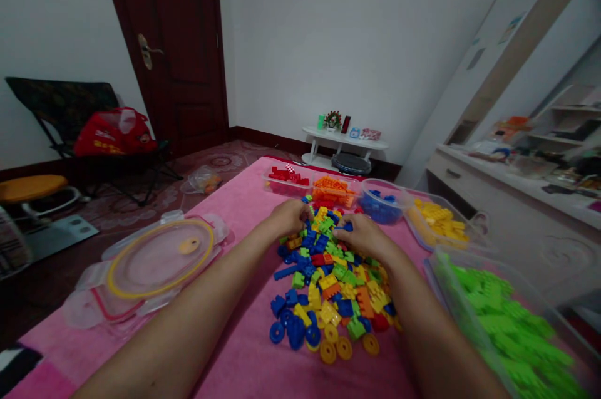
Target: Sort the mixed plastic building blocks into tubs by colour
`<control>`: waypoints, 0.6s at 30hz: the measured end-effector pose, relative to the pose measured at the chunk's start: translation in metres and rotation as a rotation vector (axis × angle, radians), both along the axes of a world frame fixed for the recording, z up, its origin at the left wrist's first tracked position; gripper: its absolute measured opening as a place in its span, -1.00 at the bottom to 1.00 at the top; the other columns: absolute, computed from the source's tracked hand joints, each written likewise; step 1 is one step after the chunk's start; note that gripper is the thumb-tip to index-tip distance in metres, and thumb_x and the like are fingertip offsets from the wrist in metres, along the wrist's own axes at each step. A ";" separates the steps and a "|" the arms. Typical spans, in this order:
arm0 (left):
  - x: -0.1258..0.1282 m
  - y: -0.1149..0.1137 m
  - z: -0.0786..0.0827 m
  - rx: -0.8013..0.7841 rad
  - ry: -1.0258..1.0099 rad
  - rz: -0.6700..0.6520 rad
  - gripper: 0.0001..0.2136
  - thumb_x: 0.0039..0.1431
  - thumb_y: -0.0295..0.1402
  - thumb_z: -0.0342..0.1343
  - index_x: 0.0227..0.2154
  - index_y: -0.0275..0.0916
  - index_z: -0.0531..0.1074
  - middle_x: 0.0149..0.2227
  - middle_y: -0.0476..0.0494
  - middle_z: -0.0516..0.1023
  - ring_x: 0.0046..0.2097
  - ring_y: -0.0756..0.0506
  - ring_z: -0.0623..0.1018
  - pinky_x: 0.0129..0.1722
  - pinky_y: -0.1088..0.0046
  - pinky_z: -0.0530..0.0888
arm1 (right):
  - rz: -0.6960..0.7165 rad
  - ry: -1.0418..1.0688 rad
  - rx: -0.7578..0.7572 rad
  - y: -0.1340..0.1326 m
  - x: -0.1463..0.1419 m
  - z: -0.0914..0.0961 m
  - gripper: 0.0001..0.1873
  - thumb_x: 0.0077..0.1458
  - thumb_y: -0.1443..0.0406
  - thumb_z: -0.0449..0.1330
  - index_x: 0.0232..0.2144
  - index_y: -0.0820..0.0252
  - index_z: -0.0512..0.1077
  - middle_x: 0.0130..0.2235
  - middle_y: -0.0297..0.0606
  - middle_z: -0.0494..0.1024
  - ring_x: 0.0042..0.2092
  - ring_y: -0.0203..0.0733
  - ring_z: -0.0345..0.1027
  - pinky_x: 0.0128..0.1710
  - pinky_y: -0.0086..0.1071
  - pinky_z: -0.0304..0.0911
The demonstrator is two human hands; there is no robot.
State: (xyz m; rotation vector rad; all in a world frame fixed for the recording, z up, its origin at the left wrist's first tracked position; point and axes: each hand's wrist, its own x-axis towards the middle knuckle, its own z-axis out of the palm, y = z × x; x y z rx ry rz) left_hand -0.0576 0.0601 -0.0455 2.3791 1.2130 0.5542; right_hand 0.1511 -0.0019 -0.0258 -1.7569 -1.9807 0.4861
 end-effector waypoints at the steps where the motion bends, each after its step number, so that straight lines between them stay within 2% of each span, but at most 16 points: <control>1: 0.001 0.000 0.001 -0.022 -0.038 0.021 -0.73 -0.20 -0.56 0.12 -0.36 -0.26 0.57 -0.49 -0.04 0.52 -0.45 0.00 0.44 -0.44 0.55 0.31 | -0.032 0.094 0.035 -0.001 -0.003 0.003 -0.77 -0.16 0.16 0.25 -0.57 0.23 0.41 -0.63 -0.39 0.37 -0.56 -0.36 0.19 -0.58 -0.50 -0.02; 4: 0.003 -0.004 0.013 -0.154 -0.321 0.031 -0.83 -0.14 -0.53 0.11 -0.42 -0.33 0.54 -0.52 -0.04 0.49 -0.47 0.04 0.42 -0.46 0.57 0.31 | -0.117 0.603 0.035 -0.004 -0.014 0.011 -0.67 -0.10 0.07 0.20 -0.58 0.22 0.31 -0.68 -0.42 0.30 -0.67 -0.43 0.04 -0.69 -0.54 -0.12; 7: 0.004 -0.013 0.029 -0.342 -0.664 -0.026 -0.80 -0.07 -0.44 0.15 -0.33 -0.36 0.51 -0.54 -0.01 0.44 -0.53 0.09 0.36 -0.51 0.60 0.27 | -0.128 1.236 -0.124 -0.007 -0.028 0.015 -0.71 -0.07 0.11 0.17 -0.54 0.23 0.27 -0.61 -0.39 0.38 -0.71 -0.51 -0.08 -0.76 -0.58 -0.22; 9: 0.004 -0.019 0.038 -0.466 -0.794 -0.081 -0.73 -0.10 -0.36 0.21 -0.27 -0.34 0.49 -0.50 -0.01 0.45 -0.51 0.10 0.37 -0.51 0.61 0.27 | -0.100 1.529 -0.254 -0.009 -0.037 0.014 -0.80 -0.05 0.22 0.15 -0.53 0.25 0.28 -0.55 -0.35 0.41 -0.71 -0.54 -0.11 -0.78 -0.62 -0.20; 11: 0.005 -0.024 0.043 -0.549 -0.856 -0.129 -0.66 -0.14 -0.30 0.27 -0.25 -0.33 0.48 -0.45 -0.04 0.48 -0.47 0.08 0.41 -0.48 0.60 0.30 | -0.066 1.676 -0.350 -0.011 -0.044 0.012 -0.88 -0.03 0.29 0.11 -0.50 0.27 0.30 -0.55 -0.34 0.41 -0.70 -0.54 -0.11 -0.78 -0.65 -0.17; 13: 0.007 -0.026 0.044 -0.574 -0.876 -0.159 -0.62 -0.17 -0.28 0.30 -0.24 -0.33 0.47 -0.44 -0.05 0.50 -0.45 0.06 0.44 -0.47 0.59 0.30 | -0.031 1.732 -0.398 -0.012 -0.050 0.011 -0.87 0.01 0.28 0.11 -0.46 0.27 0.32 -0.57 -0.34 0.40 -0.70 -0.53 -0.08 -0.79 -0.68 -0.17; 16: 0.012 -0.028 0.042 -0.532 -0.866 -0.157 -0.65 -0.20 -0.31 0.32 -0.30 -0.35 0.47 -0.51 -0.02 0.49 -0.48 0.06 0.44 -0.46 0.57 0.32 | 0.008 1.749 -0.421 -0.013 -0.056 0.009 -0.78 0.03 0.16 0.15 -0.43 0.23 0.30 -0.57 -0.37 0.38 -0.70 -0.53 -0.04 -0.80 -0.69 -0.18; 18: 0.018 -0.029 0.041 -0.481 -0.840 -0.135 -0.73 -0.23 -0.36 0.32 -0.41 -0.37 0.48 -0.54 -0.02 0.48 -0.48 0.05 0.44 -0.42 0.54 0.35 | -0.011 1.764 -0.411 -0.013 -0.059 0.008 -0.77 0.01 0.17 0.19 -0.43 0.21 0.29 -0.58 -0.41 0.36 -0.71 -0.54 -0.03 -0.81 -0.70 -0.19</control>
